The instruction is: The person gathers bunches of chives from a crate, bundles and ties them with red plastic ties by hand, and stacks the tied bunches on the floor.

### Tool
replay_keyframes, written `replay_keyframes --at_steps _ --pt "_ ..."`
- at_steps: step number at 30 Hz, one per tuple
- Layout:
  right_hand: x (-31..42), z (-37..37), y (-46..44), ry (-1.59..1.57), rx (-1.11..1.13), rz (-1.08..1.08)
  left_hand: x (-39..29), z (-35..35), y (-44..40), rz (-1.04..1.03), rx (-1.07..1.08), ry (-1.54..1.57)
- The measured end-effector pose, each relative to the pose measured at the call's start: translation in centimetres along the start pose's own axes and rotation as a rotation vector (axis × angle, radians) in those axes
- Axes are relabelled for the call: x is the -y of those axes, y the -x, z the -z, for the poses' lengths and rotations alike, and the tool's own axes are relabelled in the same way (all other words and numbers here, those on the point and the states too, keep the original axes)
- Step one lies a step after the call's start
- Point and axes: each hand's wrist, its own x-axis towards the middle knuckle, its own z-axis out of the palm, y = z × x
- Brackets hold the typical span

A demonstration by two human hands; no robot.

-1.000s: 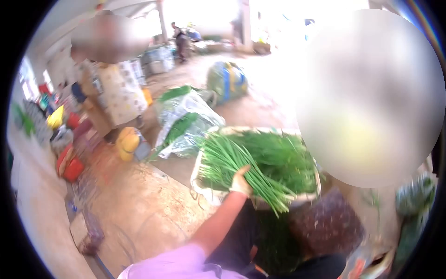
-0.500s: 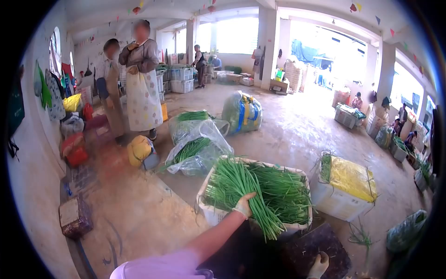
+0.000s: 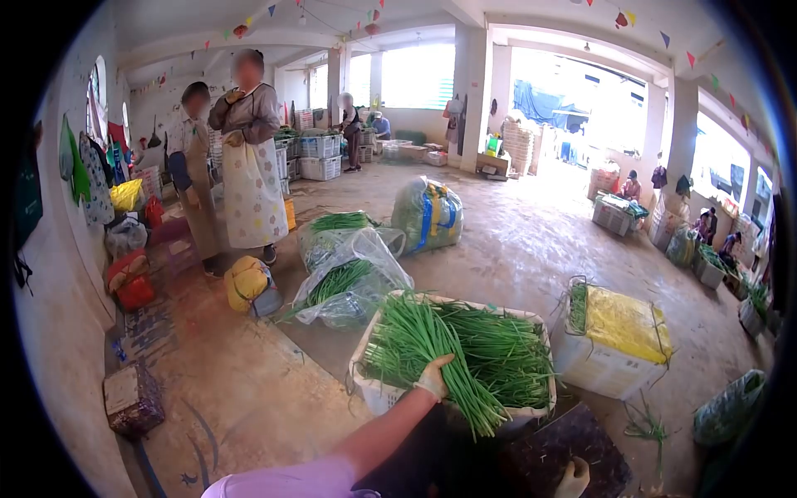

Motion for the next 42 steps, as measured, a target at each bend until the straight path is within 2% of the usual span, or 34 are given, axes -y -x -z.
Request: replay_keyframes --at_steps 2,6,8,12,14,18,20,24,26,40,41,42 --pt "0.4 -0.1 0.1 -0.103 0.022 -0.108 0.2 0.5 -0.5 -0.008 0.012 0.009" --pt "0.3 -0.2 0.2 -0.135 0.011 -0.048 0.2 0.1 -0.2 -0.027 0.003 0.003" --pt "-0.1 -0.3 0.0 -0.174 0.038 -0.199 0.1 -0.2 0.1 -0.02 -0.003 0.007" --pt "-0.8 -0.5 -0.1 -0.189 0.055 -0.19 0.0 0.1 -0.2 -0.002 -0.003 0.014" --pt "0.4 -0.7 0.3 -0.151 -0.033 0.041 0.0 0.2 -0.3 -0.01 -0.01 0.009" --pt "0.3 -0.5 0.2 -0.11 -0.05 0.079 0.1 0.3 -0.4 -0.019 -0.015 -0.01" --pt "-1.5 -0.3 -0.3 -0.208 0.065 -0.251 0.0 -0.1 -0.1 -0.023 -0.029 -0.02" --pt "-0.4 -0.2 -0.1 -0.154 0.071 -0.218 0.0 -0.9 0.7 -0.035 -0.045 -0.028" --pt "0.3 -0.3 0.2 -0.094 0.001 -0.034 0.0 -1.1 0.8 -0.037 -0.052 -0.025" --pt "-2.3 -0.8 -0.2 -0.223 0.044 -0.149 0.2 1.6 -1.7 0.004 0.029 -0.004" --pt "-2.2 -0.7 -0.3 -0.224 0.056 -0.176 0.6 3.8 -4.0 -0.096 0.04 -0.088" --pt "-3.7 -1.0 -1.1 -0.129 0.044 -0.037 1.5 5.1 -5.2 -0.182 0.051 -0.175"
